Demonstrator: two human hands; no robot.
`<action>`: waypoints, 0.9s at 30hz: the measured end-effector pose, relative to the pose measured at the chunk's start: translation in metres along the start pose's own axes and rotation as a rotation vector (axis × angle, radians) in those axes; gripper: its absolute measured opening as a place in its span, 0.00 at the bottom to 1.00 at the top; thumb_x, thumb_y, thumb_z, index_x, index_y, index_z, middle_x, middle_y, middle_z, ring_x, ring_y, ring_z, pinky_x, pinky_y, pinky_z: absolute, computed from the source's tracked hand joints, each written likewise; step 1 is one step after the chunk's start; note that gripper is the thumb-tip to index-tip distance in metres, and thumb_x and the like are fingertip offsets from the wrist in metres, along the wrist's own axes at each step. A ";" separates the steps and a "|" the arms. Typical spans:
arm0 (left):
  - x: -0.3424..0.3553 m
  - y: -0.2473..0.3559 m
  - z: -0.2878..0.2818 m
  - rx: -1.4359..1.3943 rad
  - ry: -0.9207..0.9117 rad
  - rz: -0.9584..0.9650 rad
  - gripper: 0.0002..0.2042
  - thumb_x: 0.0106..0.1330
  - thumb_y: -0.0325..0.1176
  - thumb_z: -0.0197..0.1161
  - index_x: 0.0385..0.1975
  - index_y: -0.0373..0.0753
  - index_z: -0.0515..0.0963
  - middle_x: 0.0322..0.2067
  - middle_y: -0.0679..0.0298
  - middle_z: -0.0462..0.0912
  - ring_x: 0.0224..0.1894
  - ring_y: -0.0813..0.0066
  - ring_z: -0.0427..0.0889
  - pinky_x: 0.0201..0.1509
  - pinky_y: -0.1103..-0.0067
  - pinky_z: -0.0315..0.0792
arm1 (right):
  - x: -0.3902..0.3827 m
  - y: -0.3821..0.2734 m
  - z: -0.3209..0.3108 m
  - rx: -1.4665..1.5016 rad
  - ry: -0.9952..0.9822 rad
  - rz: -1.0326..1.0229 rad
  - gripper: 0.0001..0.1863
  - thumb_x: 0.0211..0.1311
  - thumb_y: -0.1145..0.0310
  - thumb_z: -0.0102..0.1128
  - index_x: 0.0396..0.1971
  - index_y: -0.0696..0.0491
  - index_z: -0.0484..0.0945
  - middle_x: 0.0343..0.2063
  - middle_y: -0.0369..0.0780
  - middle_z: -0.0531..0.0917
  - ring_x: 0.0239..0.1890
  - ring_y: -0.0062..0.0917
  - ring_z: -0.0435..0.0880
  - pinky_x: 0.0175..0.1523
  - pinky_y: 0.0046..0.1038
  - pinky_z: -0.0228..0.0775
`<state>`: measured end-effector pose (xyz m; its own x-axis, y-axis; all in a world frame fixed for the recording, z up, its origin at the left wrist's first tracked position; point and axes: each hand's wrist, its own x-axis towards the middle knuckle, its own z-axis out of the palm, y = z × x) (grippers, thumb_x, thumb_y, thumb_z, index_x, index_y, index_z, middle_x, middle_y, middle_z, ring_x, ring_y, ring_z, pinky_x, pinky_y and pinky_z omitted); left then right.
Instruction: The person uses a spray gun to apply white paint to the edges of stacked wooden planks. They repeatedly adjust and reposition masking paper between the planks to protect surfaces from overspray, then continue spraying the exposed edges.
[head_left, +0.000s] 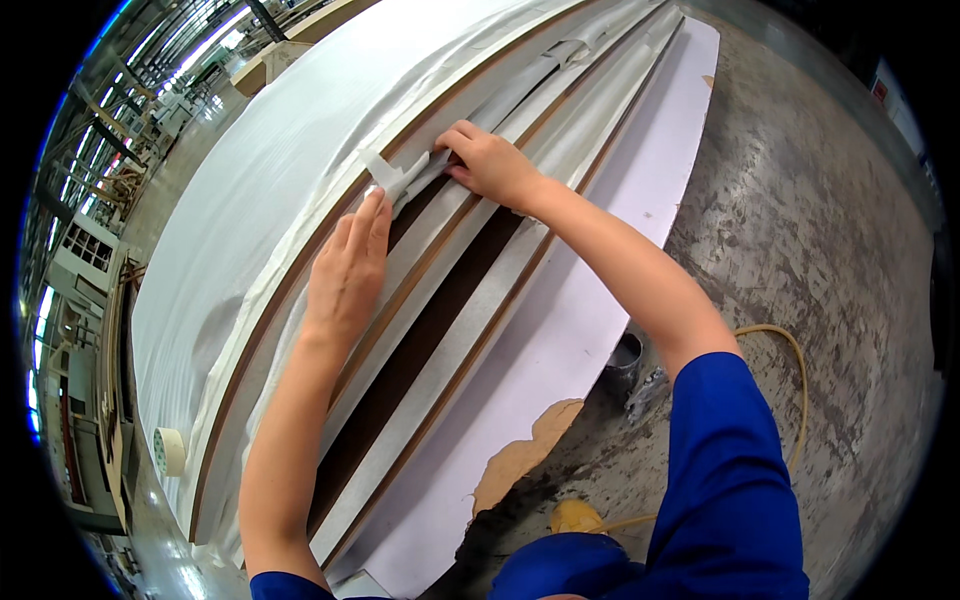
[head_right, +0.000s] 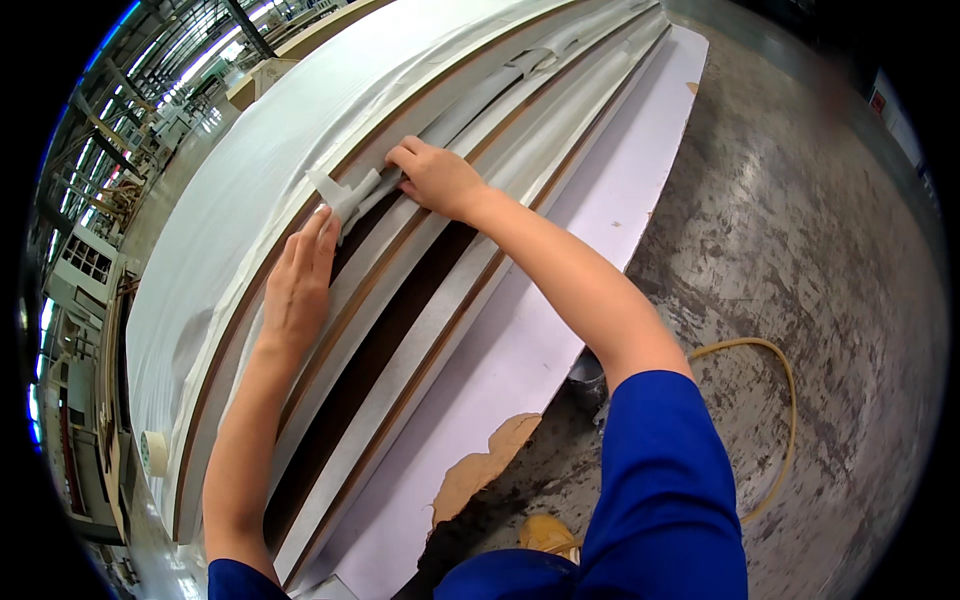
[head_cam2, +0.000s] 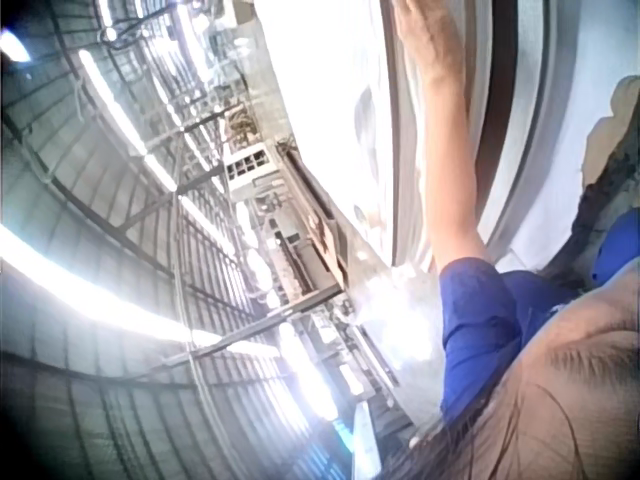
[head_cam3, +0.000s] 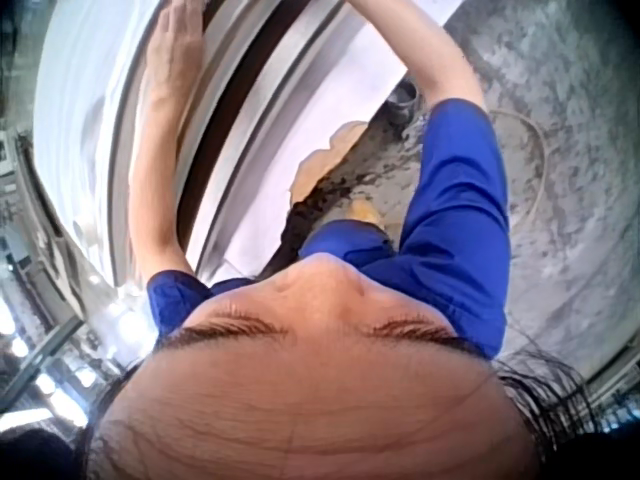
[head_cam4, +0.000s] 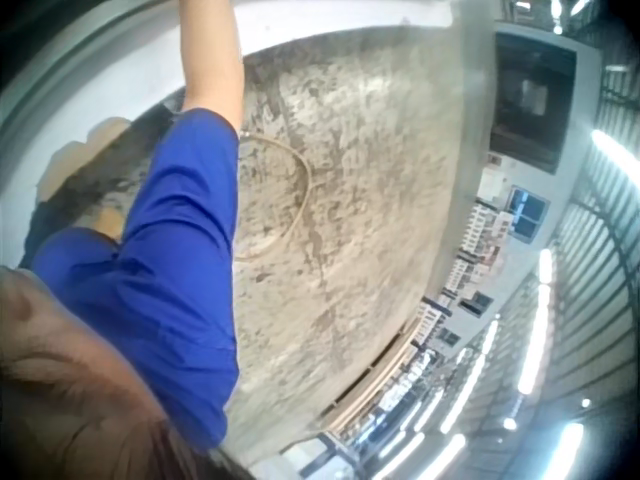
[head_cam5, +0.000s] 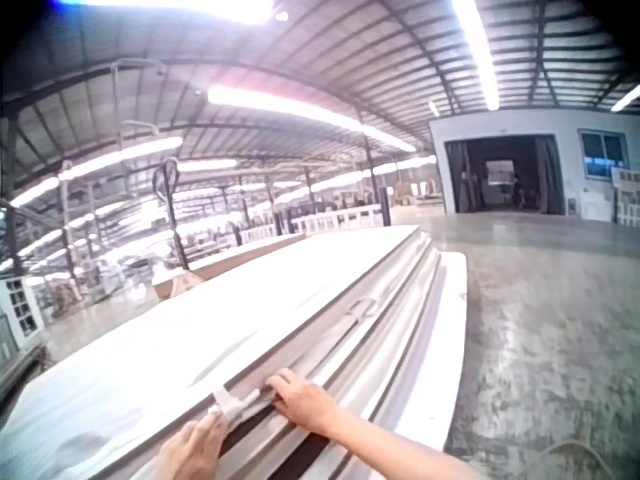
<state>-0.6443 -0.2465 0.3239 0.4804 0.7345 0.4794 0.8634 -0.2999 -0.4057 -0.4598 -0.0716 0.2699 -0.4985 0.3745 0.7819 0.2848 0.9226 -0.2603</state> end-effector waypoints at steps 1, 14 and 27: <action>-0.001 0.000 0.000 -0.016 0.007 -0.020 0.22 0.58 0.20 0.54 0.55 0.33 0.70 0.57 0.61 0.68 0.48 0.64 0.75 0.49 0.72 0.76 | -0.003 -0.002 -0.003 0.032 -0.012 0.028 0.05 0.53 0.74 0.62 0.30 0.51 0.76 0.28 0.37 0.78 0.37 0.32 0.79 0.40 0.32 0.73; -0.006 0.006 0.010 -0.028 -0.087 0.139 0.24 0.52 0.23 0.58 0.53 0.39 0.74 0.54 0.62 0.71 0.44 0.70 0.75 0.50 0.75 0.74 | -0.017 -0.015 -0.007 -0.224 0.046 -0.392 0.04 0.46 0.74 0.62 0.24 0.49 0.77 0.26 0.29 0.80 0.33 0.22 0.78 0.37 0.24 0.71; 0.002 0.015 0.002 -0.103 -0.184 0.053 0.25 0.48 0.18 0.57 0.51 0.37 0.75 0.55 0.62 0.71 0.46 0.68 0.73 0.45 0.76 0.76 | 0.006 0.075 -0.047 -0.783 -0.022 -0.086 0.06 0.52 0.72 0.55 0.30 0.50 0.78 0.30 0.36 0.82 0.39 0.27 0.82 0.40 0.29 0.74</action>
<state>-0.6308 -0.2478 0.3173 0.4977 0.8119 0.3050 0.8531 -0.3949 -0.3409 -0.4028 -0.0043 0.2820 -0.5586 0.3137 0.7678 0.7342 0.6178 0.2817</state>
